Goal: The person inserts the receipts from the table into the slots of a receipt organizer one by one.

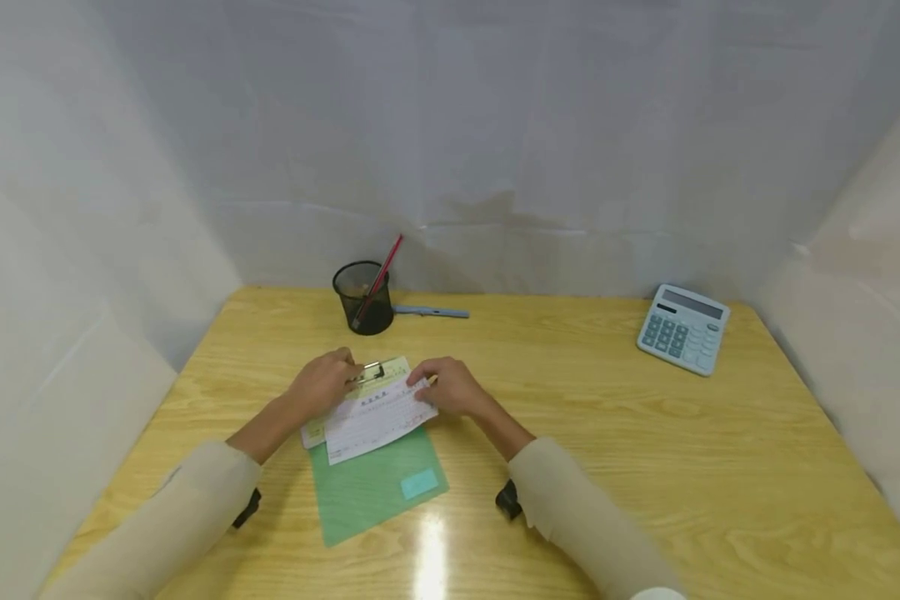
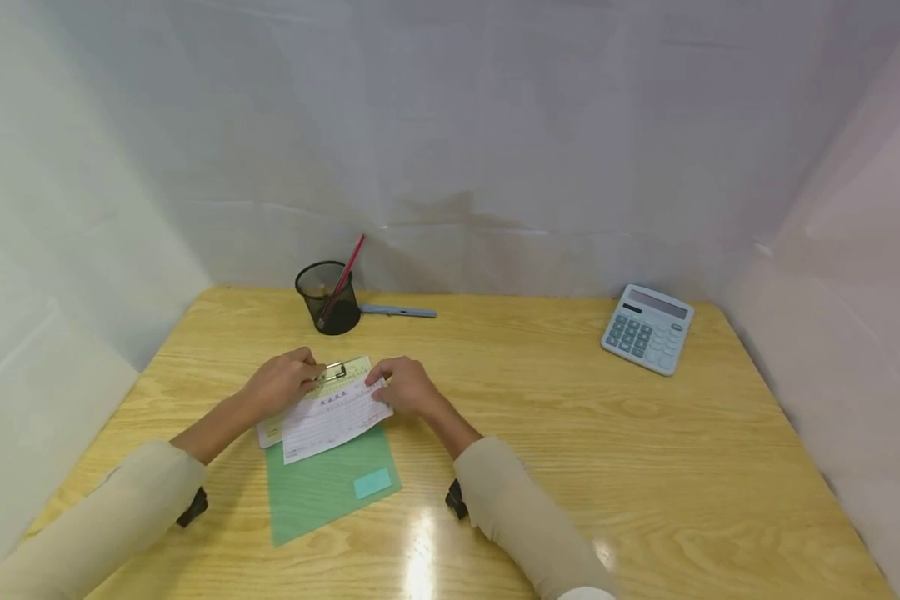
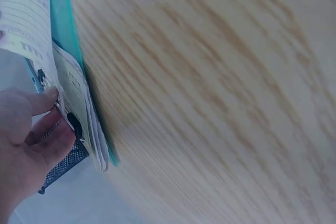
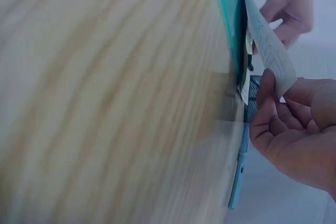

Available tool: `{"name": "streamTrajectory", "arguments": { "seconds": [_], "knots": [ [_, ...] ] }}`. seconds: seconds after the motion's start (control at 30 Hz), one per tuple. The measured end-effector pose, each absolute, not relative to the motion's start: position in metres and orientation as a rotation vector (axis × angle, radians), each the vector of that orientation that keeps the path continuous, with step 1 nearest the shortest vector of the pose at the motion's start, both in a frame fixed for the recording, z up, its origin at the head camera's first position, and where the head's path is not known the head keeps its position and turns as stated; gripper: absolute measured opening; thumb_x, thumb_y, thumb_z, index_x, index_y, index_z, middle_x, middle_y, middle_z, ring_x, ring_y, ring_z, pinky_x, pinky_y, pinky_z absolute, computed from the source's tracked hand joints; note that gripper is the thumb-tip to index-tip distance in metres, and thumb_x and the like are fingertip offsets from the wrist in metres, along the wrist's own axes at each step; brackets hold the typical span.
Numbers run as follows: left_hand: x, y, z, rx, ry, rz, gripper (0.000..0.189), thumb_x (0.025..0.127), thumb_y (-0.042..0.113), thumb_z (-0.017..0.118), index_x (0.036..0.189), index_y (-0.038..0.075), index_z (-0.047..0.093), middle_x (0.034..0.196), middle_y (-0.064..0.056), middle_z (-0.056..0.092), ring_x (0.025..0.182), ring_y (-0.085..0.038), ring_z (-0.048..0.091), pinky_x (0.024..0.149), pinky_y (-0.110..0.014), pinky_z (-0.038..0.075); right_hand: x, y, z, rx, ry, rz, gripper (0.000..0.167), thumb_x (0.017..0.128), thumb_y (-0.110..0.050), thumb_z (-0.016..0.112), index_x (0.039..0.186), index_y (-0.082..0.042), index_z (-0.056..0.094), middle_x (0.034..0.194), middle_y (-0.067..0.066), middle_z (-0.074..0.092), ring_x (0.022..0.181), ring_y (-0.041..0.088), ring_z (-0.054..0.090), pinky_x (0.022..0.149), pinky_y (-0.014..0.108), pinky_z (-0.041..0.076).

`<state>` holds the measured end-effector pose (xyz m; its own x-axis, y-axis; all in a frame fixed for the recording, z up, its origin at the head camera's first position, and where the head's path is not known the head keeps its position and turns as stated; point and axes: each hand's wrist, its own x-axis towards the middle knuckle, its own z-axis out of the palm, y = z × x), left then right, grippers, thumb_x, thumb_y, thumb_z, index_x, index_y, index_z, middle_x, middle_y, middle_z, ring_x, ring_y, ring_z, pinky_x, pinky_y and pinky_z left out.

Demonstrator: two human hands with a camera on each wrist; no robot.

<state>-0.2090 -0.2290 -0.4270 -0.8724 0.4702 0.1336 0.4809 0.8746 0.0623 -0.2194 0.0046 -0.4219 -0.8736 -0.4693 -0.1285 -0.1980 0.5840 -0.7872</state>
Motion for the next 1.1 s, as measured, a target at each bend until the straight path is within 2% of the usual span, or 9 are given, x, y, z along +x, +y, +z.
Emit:
{"name": "streamTrajectory", "arguments": {
  "seconds": [0.43, 0.73, 1.1],
  "knots": [
    [-0.209, -0.228, -0.432, -0.788, -2.855, -0.11, 0.02, 0.081, 0.004, 0.071, 0.101, -0.001, 0.072, 0.087, -0.015, 0.062, 0.077, -0.026, 0.062, 0.068, -0.034, 0.056, -0.228, -0.025, -0.431, -0.576, 2.564, -1.051, 0.013, 0.087, -0.008, 0.066, 0.099, -0.012, 0.07, 0.109, 0.003, 0.069, 0.103, 0.018, 0.06, 0.092, 0.034, 0.05],
    [-0.208, -0.229, -0.432, -0.87, -2.808, -0.038, 0.018, 0.083, -0.001, 0.066, 0.1, -0.005, 0.07, 0.088, -0.018, 0.06, 0.078, -0.027, 0.06, 0.068, -0.033, 0.056, -0.231, -0.033, -0.428, -0.56, 2.602, -0.961, 0.014, 0.086, -0.006, 0.067, 0.099, -0.01, 0.07, 0.109, 0.005, 0.069, 0.11, 0.021, 0.06, 0.099, 0.034, 0.048],
    [-0.204, -0.227, -0.433, -0.884, -2.776, 0.021, 0.022, 0.085, -0.006, 0.061, 0.106, -0.01, 0.067, 0.084, -0.017, 0.056, 0.071, -0.022, 0.053, 0.058, -0.027, 0.051, -0.229, -0.043, -0.423, -0.47, 2.646, -0.878, 0.016, 0.082, -0.002, 0.067, 0.096, -0.011, 0.072, 0.112, 0.004, 0.069, 0.115, 0.022, 0.057, 0.102, 0.033, 0.046]
  ]
}}
